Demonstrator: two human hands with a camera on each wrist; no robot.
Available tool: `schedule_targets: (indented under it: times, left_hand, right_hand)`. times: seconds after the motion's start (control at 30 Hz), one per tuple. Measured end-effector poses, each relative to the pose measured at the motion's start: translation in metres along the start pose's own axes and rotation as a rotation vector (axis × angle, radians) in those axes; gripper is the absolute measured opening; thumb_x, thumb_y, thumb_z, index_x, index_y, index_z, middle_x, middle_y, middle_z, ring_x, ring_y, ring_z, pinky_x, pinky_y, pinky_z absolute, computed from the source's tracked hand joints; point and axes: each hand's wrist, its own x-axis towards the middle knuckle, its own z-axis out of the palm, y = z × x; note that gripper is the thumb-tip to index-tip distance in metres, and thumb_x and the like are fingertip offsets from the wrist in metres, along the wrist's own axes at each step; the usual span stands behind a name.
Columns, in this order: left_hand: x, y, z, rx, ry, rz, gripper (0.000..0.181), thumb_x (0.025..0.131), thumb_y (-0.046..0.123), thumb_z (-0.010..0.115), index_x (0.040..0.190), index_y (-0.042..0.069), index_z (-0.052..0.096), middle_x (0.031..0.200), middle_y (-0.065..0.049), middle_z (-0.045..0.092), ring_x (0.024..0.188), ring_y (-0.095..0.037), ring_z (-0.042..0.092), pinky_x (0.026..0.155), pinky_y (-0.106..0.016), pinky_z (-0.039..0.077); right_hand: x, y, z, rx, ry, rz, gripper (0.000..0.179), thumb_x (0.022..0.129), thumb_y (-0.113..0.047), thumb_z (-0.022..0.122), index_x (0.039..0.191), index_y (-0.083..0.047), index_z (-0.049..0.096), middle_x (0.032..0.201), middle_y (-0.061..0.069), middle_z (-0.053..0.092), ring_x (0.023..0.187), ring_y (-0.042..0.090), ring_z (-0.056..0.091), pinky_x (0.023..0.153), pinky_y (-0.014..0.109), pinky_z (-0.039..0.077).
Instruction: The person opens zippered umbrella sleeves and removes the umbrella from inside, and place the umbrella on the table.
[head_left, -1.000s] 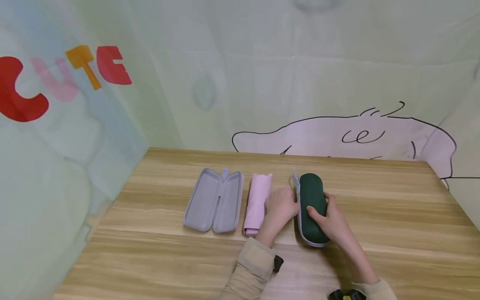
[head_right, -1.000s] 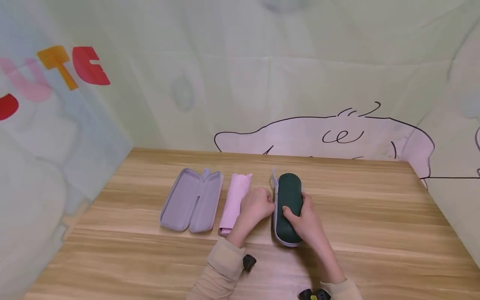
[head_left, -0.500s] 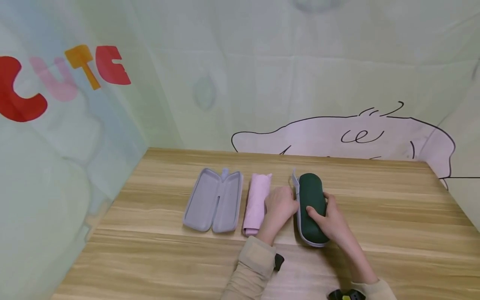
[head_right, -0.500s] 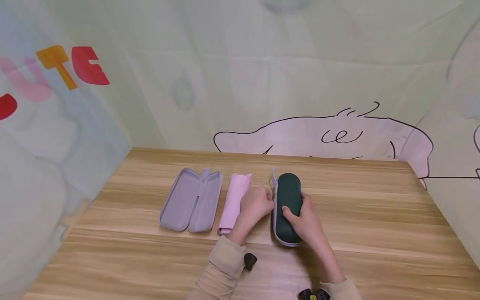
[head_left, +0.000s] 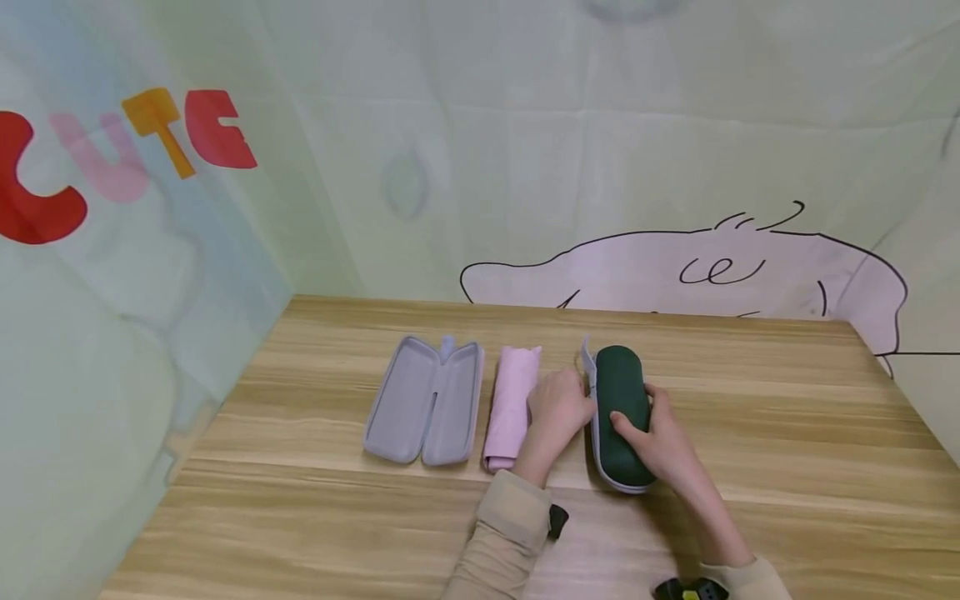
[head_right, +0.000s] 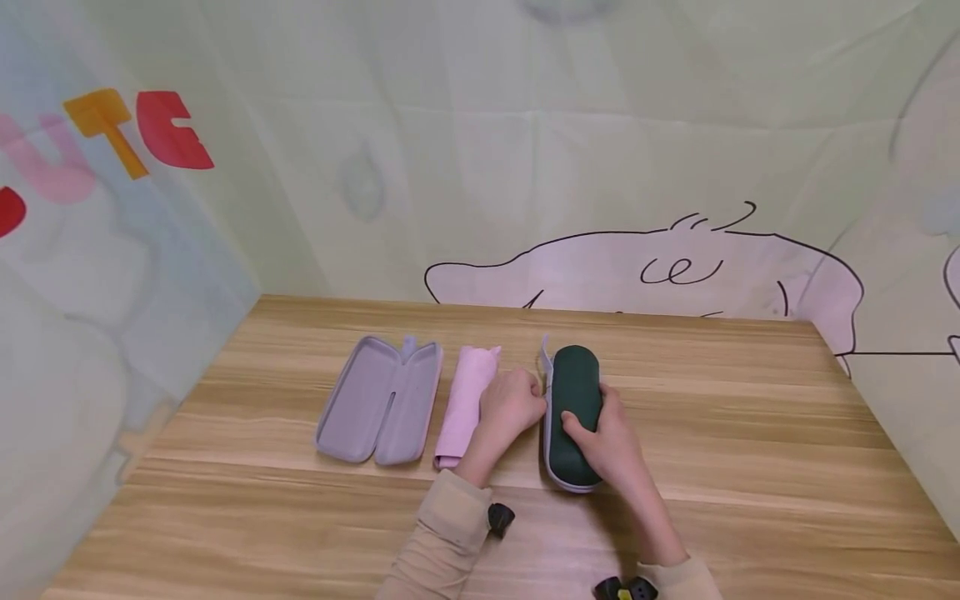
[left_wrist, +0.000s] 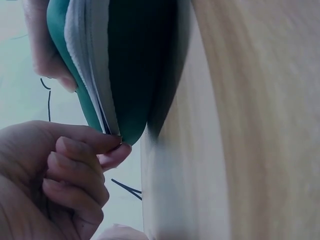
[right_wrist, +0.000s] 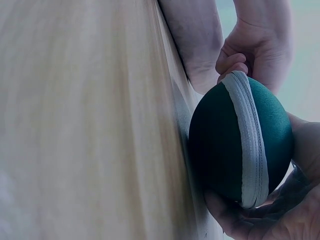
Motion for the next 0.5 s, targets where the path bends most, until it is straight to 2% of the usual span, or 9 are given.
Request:
schedule_targets:
  times: [0.27,0.5]
  left_hand:
    - [0.0013,-0.0015,0.0037,-0.043,0.030,0.025,0.045,0.076,0.010,0.065,0.047,0.018,0.032,0.045,0.007,0.027,0.044,-0.011,0.032,0.039,-0.026,0.023]
    - [0.0014,-0.0015,0.0036,-0.052,0.036,0.011,0.044,0.076,0.009,0.064,0.047,0.018,0.031,0.046,0.006,0.027,0.044,-0.011,0.032,0.040,-0.026,0.023]
  right_hand:
    - [-0.0012,-0.0015,-0.0018,0.001,-0.014,0.020,0.079,0.095,-0.036,0.055,0.148,0.005,0.014,0.141,0.036,0.038,0.123,0.045,0.046,0.098,0.055,0.040]
    - [-0.0001,-0.0004,-0.0012,0.003,-0.008,0.010,0.078,0.095,-0.035,0.055,0.147,0.005,0.015,0.141,0.036,0.038,0.122,0.044,0.047,0.098,0.054,0.040]
